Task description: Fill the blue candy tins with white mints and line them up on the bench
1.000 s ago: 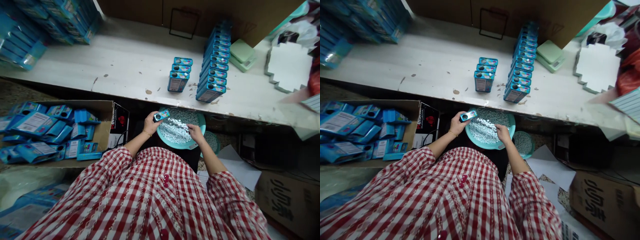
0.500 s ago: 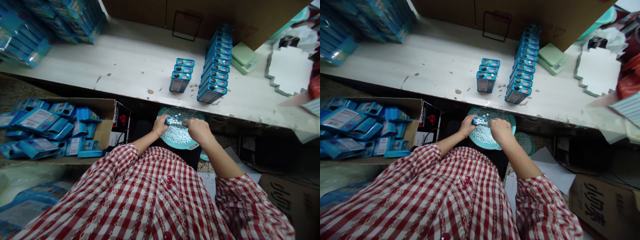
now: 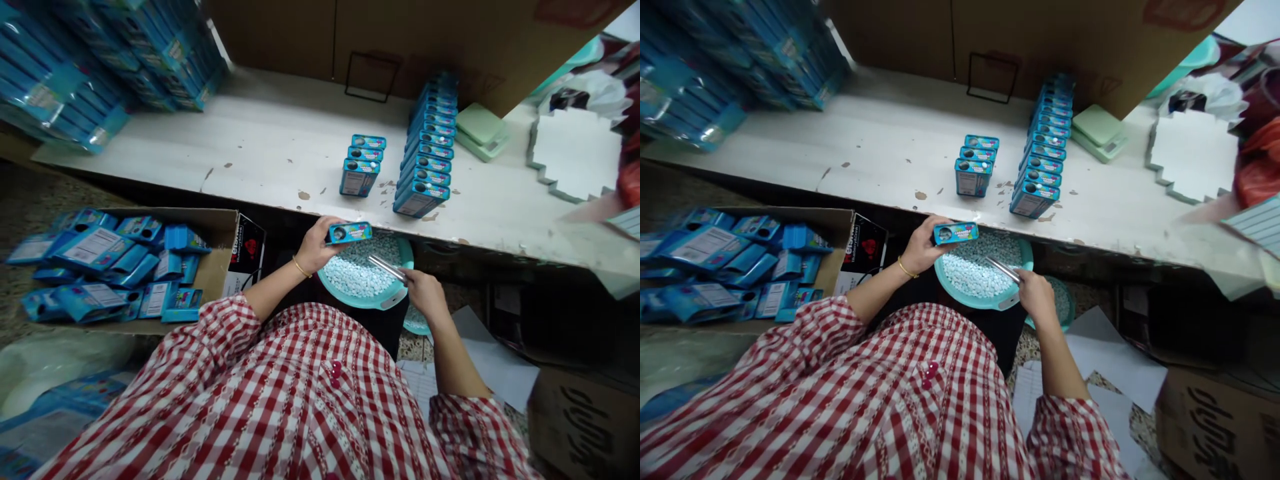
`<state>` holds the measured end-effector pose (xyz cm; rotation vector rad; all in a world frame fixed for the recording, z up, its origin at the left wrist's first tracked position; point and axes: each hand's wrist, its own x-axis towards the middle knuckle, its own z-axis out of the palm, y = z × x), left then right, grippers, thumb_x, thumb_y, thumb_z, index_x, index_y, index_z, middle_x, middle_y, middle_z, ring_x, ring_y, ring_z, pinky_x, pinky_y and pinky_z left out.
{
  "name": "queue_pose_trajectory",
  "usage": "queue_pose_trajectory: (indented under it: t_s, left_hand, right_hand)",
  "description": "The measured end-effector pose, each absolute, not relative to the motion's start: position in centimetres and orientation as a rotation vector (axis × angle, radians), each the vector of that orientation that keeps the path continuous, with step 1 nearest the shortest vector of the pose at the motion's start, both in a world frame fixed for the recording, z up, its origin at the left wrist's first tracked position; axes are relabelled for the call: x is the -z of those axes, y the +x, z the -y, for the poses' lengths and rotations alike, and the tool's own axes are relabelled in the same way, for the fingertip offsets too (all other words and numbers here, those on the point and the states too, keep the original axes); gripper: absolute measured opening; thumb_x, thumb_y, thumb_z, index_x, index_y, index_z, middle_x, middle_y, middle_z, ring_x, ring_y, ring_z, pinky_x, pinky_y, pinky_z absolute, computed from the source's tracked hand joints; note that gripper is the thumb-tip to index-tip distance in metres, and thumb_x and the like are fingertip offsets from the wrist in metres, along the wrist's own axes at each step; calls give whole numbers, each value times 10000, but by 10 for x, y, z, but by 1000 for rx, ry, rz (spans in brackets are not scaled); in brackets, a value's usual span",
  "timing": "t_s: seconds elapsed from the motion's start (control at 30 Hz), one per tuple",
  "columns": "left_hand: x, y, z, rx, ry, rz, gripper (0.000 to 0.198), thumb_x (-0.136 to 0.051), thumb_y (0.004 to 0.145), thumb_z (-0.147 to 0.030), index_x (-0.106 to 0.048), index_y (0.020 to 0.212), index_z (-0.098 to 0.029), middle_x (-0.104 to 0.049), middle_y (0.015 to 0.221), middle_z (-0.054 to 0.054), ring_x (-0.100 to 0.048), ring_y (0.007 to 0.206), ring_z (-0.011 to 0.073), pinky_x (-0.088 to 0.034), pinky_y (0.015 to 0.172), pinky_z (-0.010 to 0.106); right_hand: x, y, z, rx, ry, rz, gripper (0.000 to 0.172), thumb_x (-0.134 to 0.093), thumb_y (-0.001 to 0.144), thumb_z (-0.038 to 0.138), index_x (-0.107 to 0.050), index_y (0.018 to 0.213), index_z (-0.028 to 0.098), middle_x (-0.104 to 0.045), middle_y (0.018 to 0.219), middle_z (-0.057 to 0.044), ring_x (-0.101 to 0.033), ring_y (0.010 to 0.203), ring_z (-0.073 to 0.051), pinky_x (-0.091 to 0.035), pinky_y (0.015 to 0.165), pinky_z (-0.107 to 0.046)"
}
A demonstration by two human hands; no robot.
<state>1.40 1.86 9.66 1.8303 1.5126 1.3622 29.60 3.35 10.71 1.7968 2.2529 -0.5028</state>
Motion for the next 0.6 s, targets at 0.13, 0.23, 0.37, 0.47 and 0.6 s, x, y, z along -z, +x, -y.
queue_pose_trajectory:
  t_s: [0.13,0.23,0.37,0.47,0.6]
  left_hand:
    - [-101,4,-84,-1362,1844,-1483,461,-740,705,-298,-526,1091,-164,-578,1054,67,-571,998,195,-457,890,311]
    - [-86,2,-120,-1200,1738,-1682,458,-748,680,-262,-533,1065,-137,-563,1043,86,-559,1009,235,-464,899,359]
    - [-76,1,-112,-1098,1710,-1877,529,-726,700,-234,-506,1170,-132,-528,1136,129,-523,1109,281,-428,981,405]
    - [-80,-26,-81,-1253,1792,-1923,504,-660,774,-274,-475,1227,-155,-520,1185,127,-495,1148,256,-397,1020,392]
    - [-81,-120,-19,-1488,1365,-2381,251,-551,835,-209,-547,1080,-157,-555,1090,99,-533,1026,192,-433,933,318]
  right_hand:
    - [-84,295,-28,667,1851,-2285,429,-396,865,180,-667,1192,239,-717,1060,-80,-656,959,-219,-453,773,-259]
    - [-71,293,-23,746,1842,-2341,426,-391,861,196,-679,1173,224,-721,1045,-83,-660,947,-222,-461,777,-269]
    - [-51,299,-19,805,1813,-2429,439,-375,837,241,-705,1124,202,-733,988,-93,-672,886,-227,-477,740,-285]
    - [-34,304,-25,846,1799,-2440,473,-377,810,319,-711,1113,176,-739,924,-106,-674,833,-246,-483,702,-307]
    - [-16,308,-35,911,1823,-2372,527,-399,759,384,-704,1129,162,-739,833,-104,-672,809,-271,-483,669,-328]
